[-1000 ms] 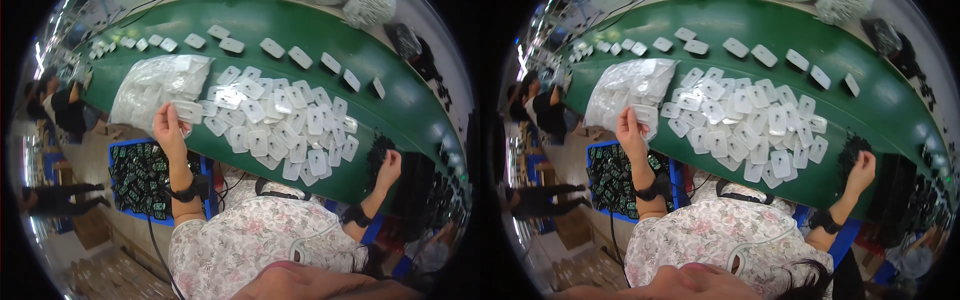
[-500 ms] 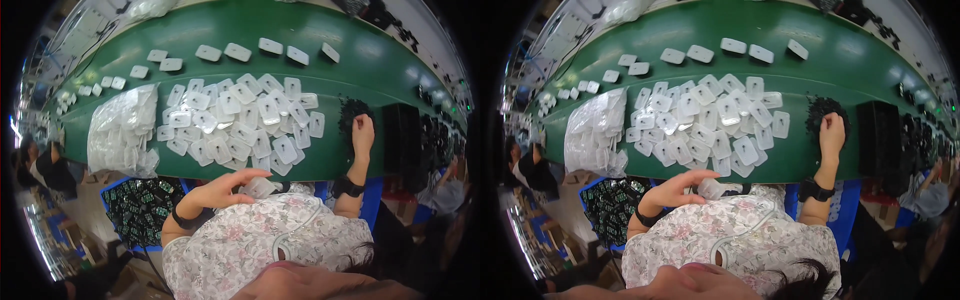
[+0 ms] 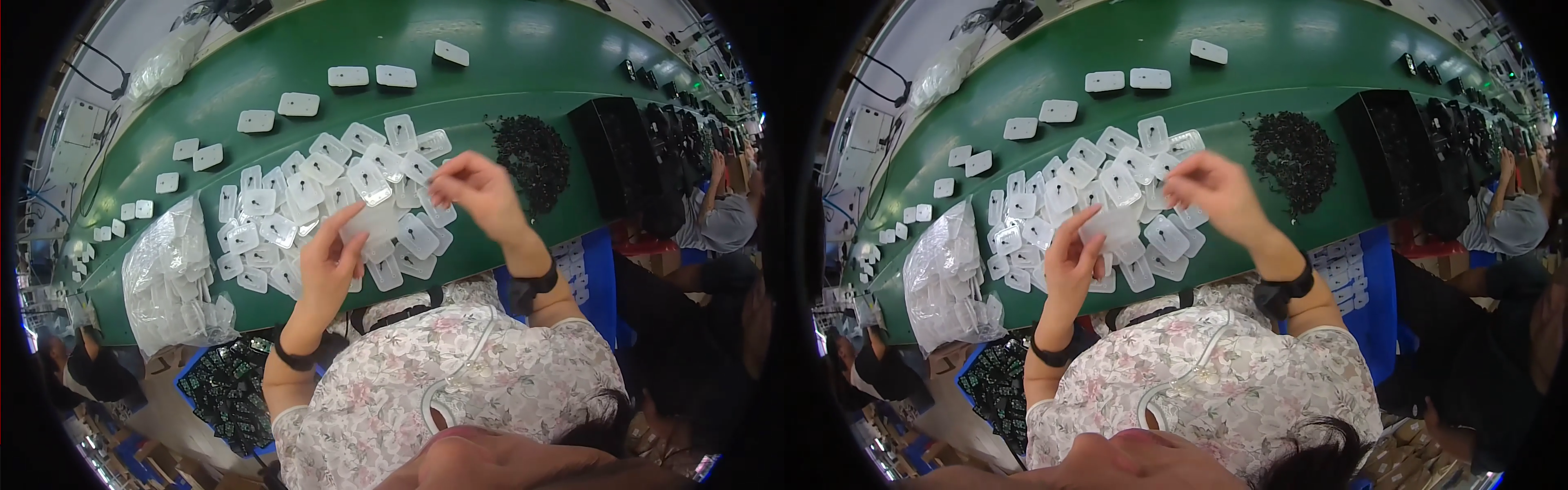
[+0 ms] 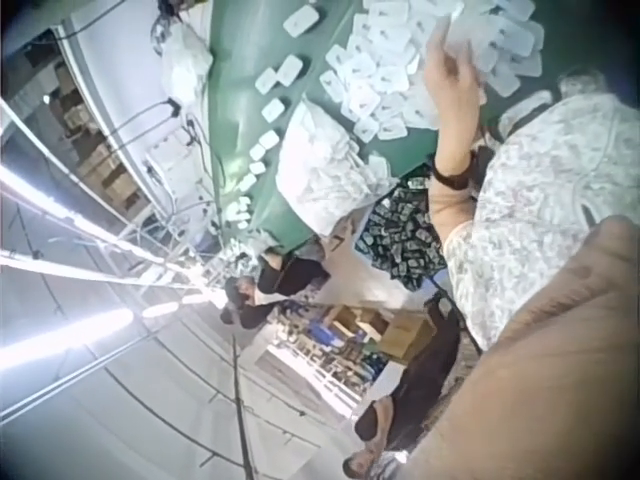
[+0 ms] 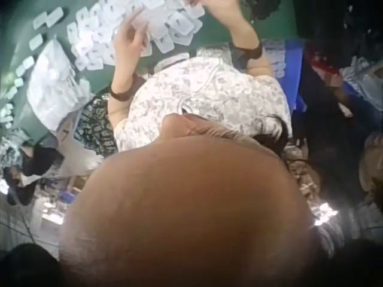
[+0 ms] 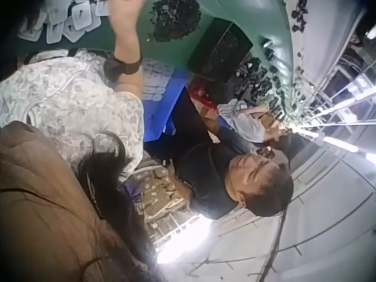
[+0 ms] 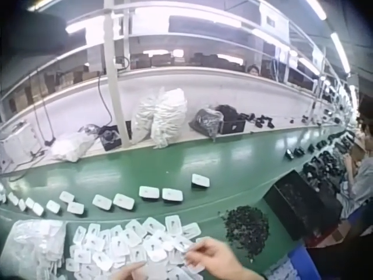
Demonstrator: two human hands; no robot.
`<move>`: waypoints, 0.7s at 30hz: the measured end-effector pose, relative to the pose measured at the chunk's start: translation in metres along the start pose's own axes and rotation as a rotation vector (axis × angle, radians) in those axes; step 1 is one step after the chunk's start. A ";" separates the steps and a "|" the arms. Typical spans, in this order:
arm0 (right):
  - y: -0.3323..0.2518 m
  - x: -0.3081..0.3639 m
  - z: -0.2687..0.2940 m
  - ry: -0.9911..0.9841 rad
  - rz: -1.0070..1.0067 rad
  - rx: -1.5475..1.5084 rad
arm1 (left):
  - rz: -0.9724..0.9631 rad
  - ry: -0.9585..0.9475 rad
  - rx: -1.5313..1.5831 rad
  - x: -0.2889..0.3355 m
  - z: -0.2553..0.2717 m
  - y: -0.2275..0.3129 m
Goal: The person picks up a white plastic base and a small black component by hand, fits the component into the base, and repeats this process for several units.
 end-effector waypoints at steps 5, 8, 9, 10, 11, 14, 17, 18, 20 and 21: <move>0.004 0.003 -0.046 -0.203 0.103 0.110 | -0.219 0.069 -0.120 -0.008 -0.021 -0.006; 0.006 0.004 -0.052 -0.189 0.093 0.180 | -0.337 0.110 -0.196 -0.004 -0.019 -0.011; 0.007 0.004 -0.053 -0.186 0.135 0.227 | -0.335 0.116 -0.196 -0.002 -0.018 -0.015; 0.007 0.004 -0.054 -0.181 0.177 0.275 | -0.335 0.101 -0.183 -0.001 -0.017 -0.018; 0.008 0.005 -0.056 -0.186 0.175 0.274 | -0.335 0.088 -0.170 0.001 -0.016 -0.021; 0.003 0.005 -0.057 -0.148 0.287 0.390 | -0.317 0.087 -0.164 0.005 -0.015 -0.019; -0.003 0.005 -0.058 -0.152 0.483 0.539 | -0.224 0.062 -0.071 0.007 -0.012 -0.025; -0.005 0.005 -0.059 -0.117 0.609 0.659 | -0.223 0.061 -0.072 0.008 -0.011 -0.024; -0.011 0.007 -0.059 -0.081 0.734 0.779 | -0.112 0.047 0.024 0.009 -0.010 -0.026; -0.015 0.008 -0.060 -0.090 0.779 0.906 | -0.110 0.048 0.024 0.010 -0.011 -0.026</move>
Point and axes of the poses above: each hand's wrist, its own x-axis away from the middle knuckle, its own z-axis out of the back of the hand, y = z × x, the point moved 2 cm from there along -x, towards the middle knuckle, and after that the axes turned 9 degrees about x, right-handed, at the moved point
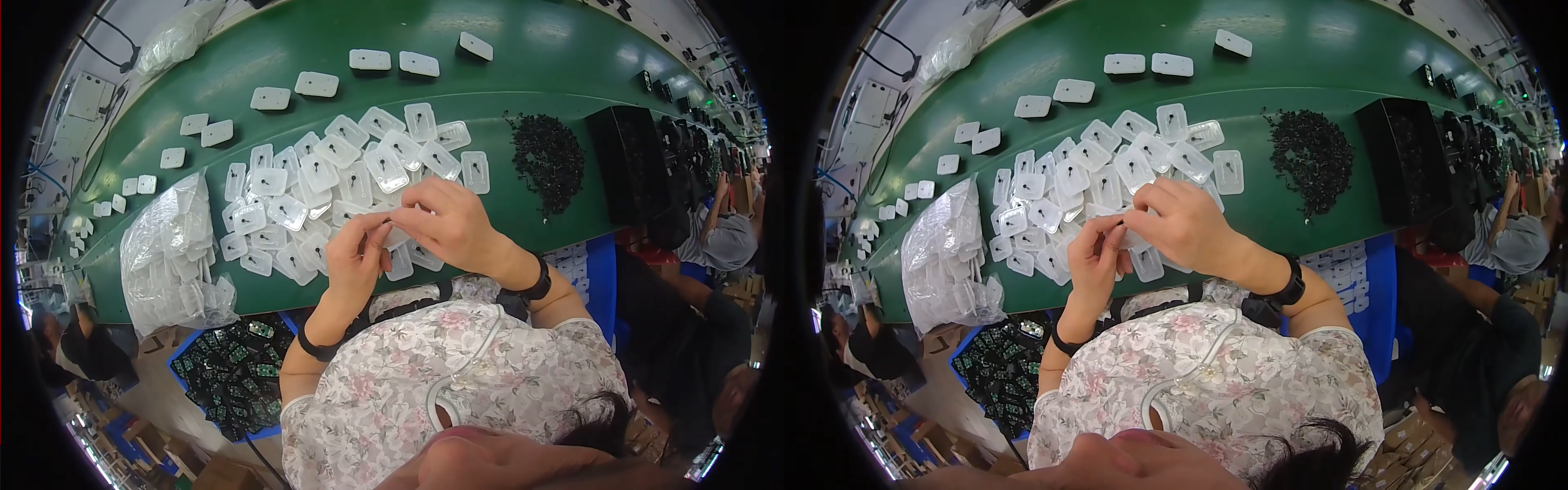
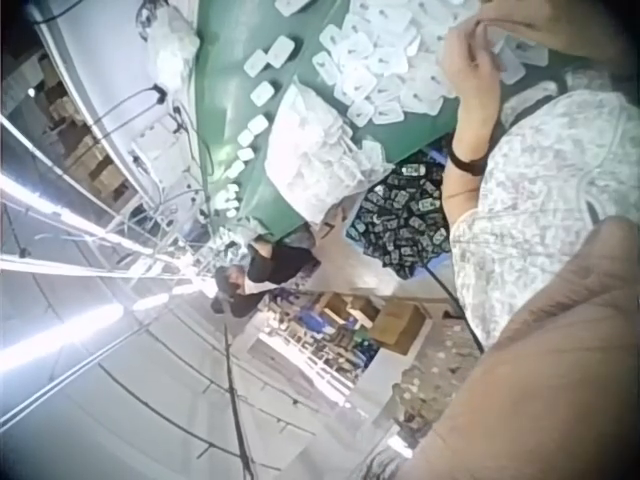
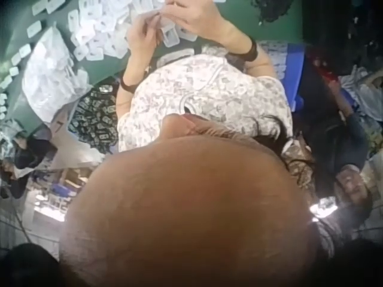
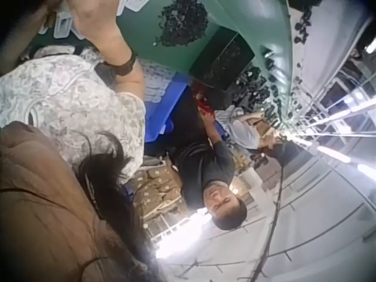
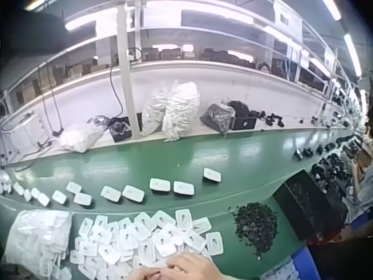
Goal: The person picks up a white plastic base and a small black component by hand, fits the component into the base, and repeats this process for several units.
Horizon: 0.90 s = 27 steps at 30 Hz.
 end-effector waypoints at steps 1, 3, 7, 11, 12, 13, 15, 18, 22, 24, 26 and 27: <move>-0.002 -0.001 0.001 -0.035 0.052 0.118 | 0.052 0.014 0.120 0.001 0.000 0.000; 0.000 0.001 -0.002 0.002 0.018 0.086 | 0.103 0.025 0.238 0.000 -0.004 0.003; 0.002 0.002 -0.004 0.057 -0.109 -0.071 | 0.073 0.020 0.402 -0.003 -0.006 -0.002; 0.002 0.005 -0.009 0.025 -0.170 -0.148 | 0.093 0.004 0.430 -0.002 -0.001 -0.004; 0.003 0.006 -0.012 0.026 -0.176 -0.116 | 0.094 0.005 0.429 -0.002 -0.002 -0.005; 0.003 0.006 -0.013 0.028 -0.182 -0.084 | 0.074 0.002 0.437 -0.002 -0.003 -0.005; 0.002 0.005 -0.014 0.020 -0.190 -0.073 | 0.054 0.004 0.446 -0.001 -0.003 -0.008; 0.000 0.005 -0.016 -0.009 -0.281 -0.117 | -0.032 0.019 0.429 0.000 -0.003 -0.008; 0.001 0.013 -0.024 -0.093 -0.548 -0.421 | -0.176 0.056 0.131 0.002 -0.002 -0.004; 0.000 0.012 -0.027 -0.046 -0.459 -0.315 | -0.223 0.060 0.052 0.001 -0.002 -0.004; 0.000 0.010 -0.027 -0.002 -0.367 -0.213 | -0.235 0.100 0.062 0.002 -0.001 -0.006; 0.000 0.007 -0.025 0.018 -0.215 -0.077 | -0.235 0.103 0.061 0.004 0.000 -0.007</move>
Point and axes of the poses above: each hand's wrist, its own x-axis away from the middle knuckle, its own z-axis out of the back of the hand, y = z × x, the point moved 2 cm from there along -x, towards the middle knuckle, and after that the axes turned 9 degrees about x, right-handed, at the moved point
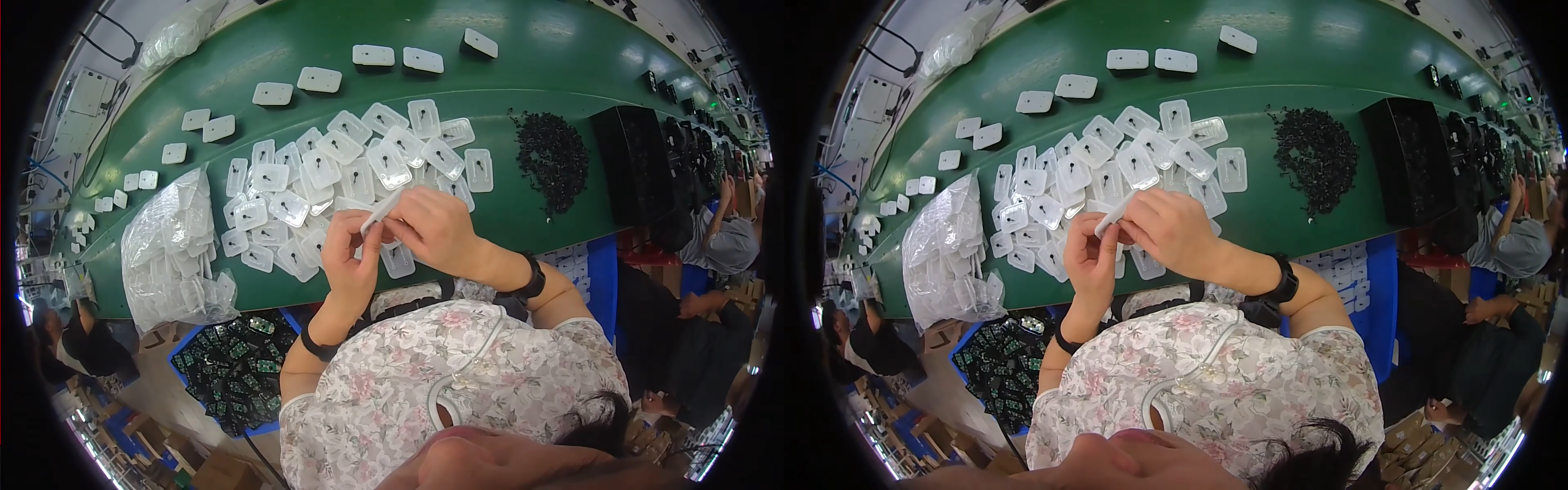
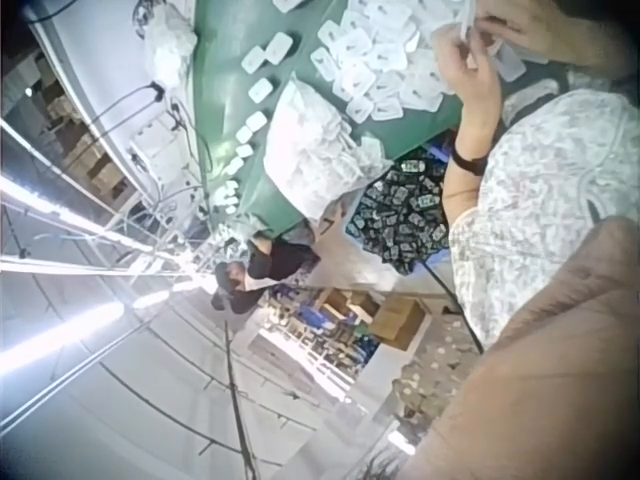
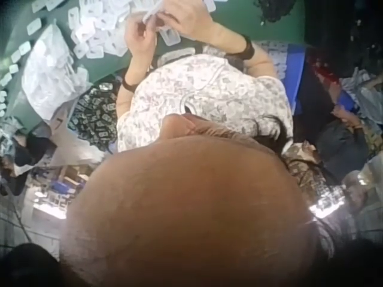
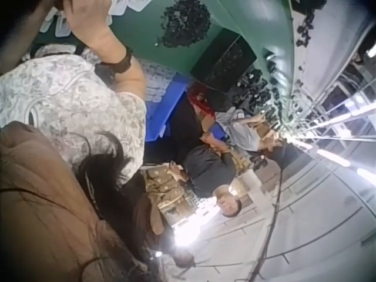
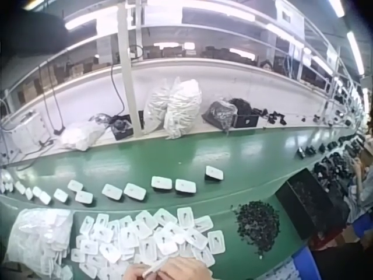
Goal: The person picks up a white plastic base and a small black component by hand, fits the component into the base, and repeats this process for several units.
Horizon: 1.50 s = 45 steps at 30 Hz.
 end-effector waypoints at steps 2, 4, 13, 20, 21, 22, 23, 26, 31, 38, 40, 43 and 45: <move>-0.003 -0.003 0.003 0.028 0.156 0.131 | 0.104 0.034 0.201 0.001 0.002 -0.003; -0.002 -0.005 0.010 0.200 -0.047 -0.045 | 0.133 0.021 0.258 -0.001 0.002 0.000; 0.004 -0.001 0.007 -0.228 -0.201 -0.123 | 0.232 -0.064 0.242 0.008 0.007 -0.006; 0.013 0.005 -0.004 -0.314 -0.309 -0.296 | 0.342 -0.013 0.222 0.006 0.012 0.015; 0.020 0.011 -0.013 -0.348 -0.398 -0.449 | 0.341 -0.006 0.218 0.006 0.015 0.016; 0.024 0.014 -0.018 -0.381 -0.487 -0.602 | 0.322 0.042 0.202 0.005 0.020 0.015; 0.020 0.011 -0.018 -0.391 -0.480 -0.610 | 0.303 0.097 0.182 0.004 0.029 0.014; 0.014 0.004 -0.009 -0.417 -0.458 -0.628 | 0.177 0.319 0.039 -0.014 0.078 0.004; 0.028 -0.006 0.026 -0.040 -0.391 -0.298 | 0.130 0.523 -0.133 -0.034 0.158 -0.011; 0.125 0.040 0.107 0.246 -0.613 0.748 | 0.227 0.594 -0.400 -0.042 0.180 -0.020; 0.150 0.064 0.122 0.101 -0.724 0.921 | 0.179 0.554 -0.352 -0.043 0.184 -0.028; 0.164 0.074 0.123 0.085 -0.745 0.873 | 0.117 0.585 -0.376 -0.041 0.181 -0.022; 0.168 0.076 0.122 0.115 -0.744 0.817 | 0.106 0.597 -0.435 -0.035 0.181 -0.010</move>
Point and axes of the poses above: each hand's wrist, its own x-axis away from the middle knuckle, its own z-axis out of the back of the hand, y = z × x, the point moved 2 cm from there along -x, towards the middle knuckle, and after that the axes turned 9 degrees about x, right-handed, at the moved point
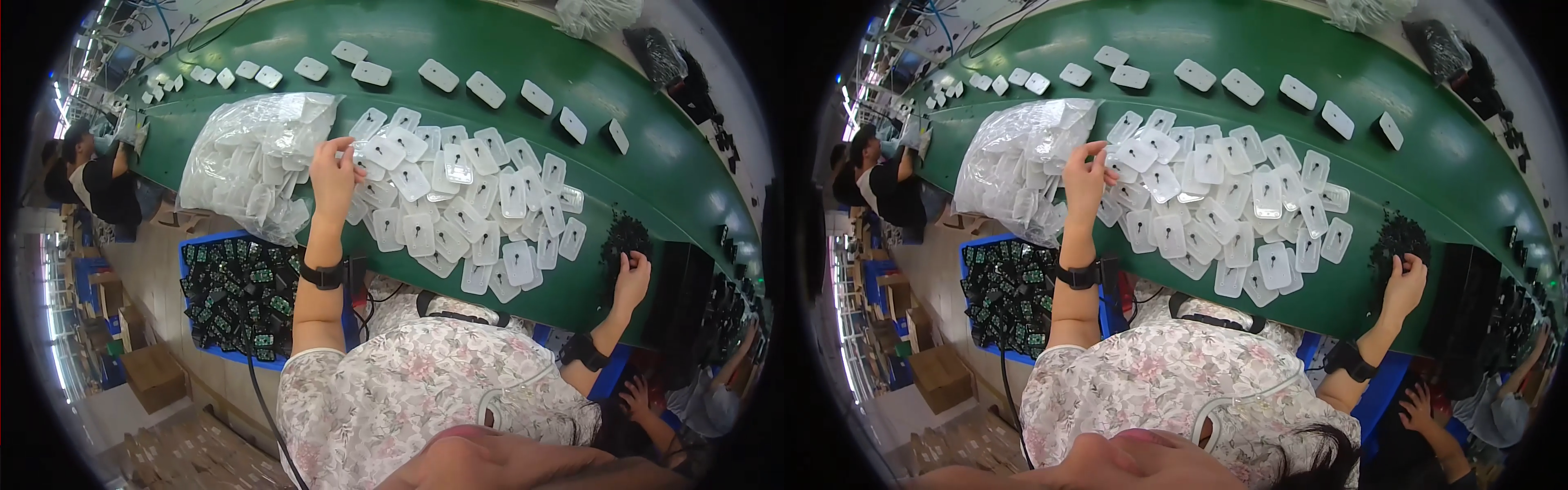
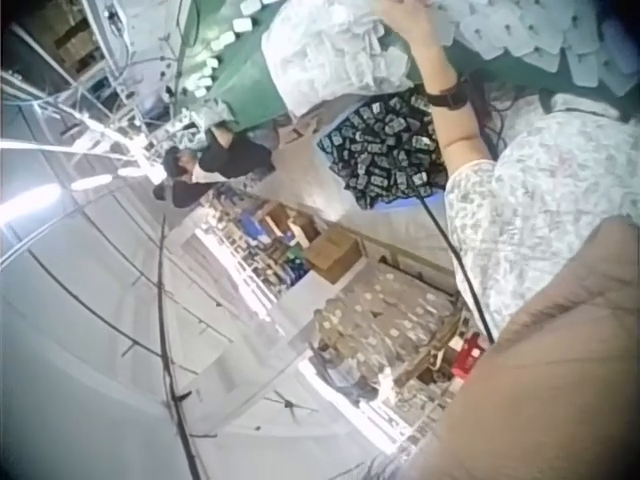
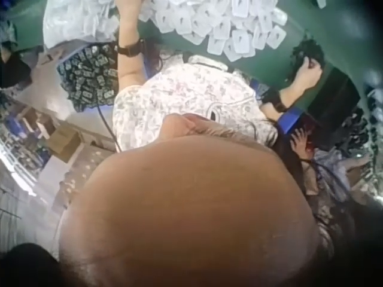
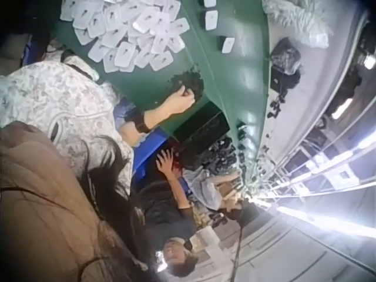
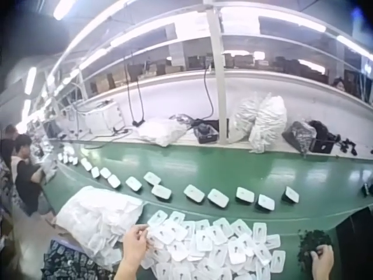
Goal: The person picks up a white plastic base and a small black component by hand, fits the component into the base, and repeats this process for several units.
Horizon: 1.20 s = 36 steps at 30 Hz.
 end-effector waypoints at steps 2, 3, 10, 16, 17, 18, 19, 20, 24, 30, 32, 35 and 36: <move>-0.004 -0.001 -0.001 0.000 0.021 -0.008 | -0.023 0.016 -0.049 0.006 0.011 0.003; -0.006 -0.002 -0.001 0.000 0.034 -0.012 | -0.167 0.171 -0.268 0.009 0.022 0.006; -0.012 -0.002 0.003 -0.007 -0.055 -0.015 | -0.096 0.504 -0.904 0.005 0.078 -0.019; 0.000 -0.003 0.005 0.132 -0.074 -0.095 | -0.110 0.449 -0.675 -0.002 0.096 -0.027; 0.004 -0.004 0.006 0.148 -0.085 -0.136 | -0.111 0.447 -0.673 0.000 0.099 -0.027; 0.005 -0.005 0.007 0.162 -0.094 -0.178 | -0.127 0.488 -0.590 0.004 0.103 -0.025; 0.006 -0.006 0.007 0.162 -0.093 -0.178 | -0.141 0.530 -0.507 0.009 0.108 -0.023; 0.006 -0.007 0.009 0.106 -0.115 -0.301 | -0.133 0.528 -0.488 0.014 0.113 -0.022; -0.022 -0.003 0.025 0.053 -0.073 -0.759 | -0.041 0.430 0.047 0.034 0.101 0.009; -0.125 0.022 0.063 -0.138 0.235 -0.802 | 0.184 -0.079 0.495 0.075 0.023 0.053; -0.155 0.030 0.074 0.045 0.570 -0.685 | 0.311 -0.392 0.622 0.094 -0.007 0.056; -0.179 0.051 0.064 -0.375 0.481 -1.033 | 0.432 -0.550 0.713 0.112 -0.045 0.052; -0.184 0.057 0.066 -0.477 0.467 -1.142 | 0.258 -0.646 0.493 0.110 -0.054 0.049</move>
Point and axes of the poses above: each hand's wrist, its own x-axis away from the middle knuckle, its own z-axis out of the back of the hand, y = z × x, the point moved 2 cm from there along -x, towards the middle knuckle, and after that the axes turned 9 degrees about x, right-handed, at the moved point
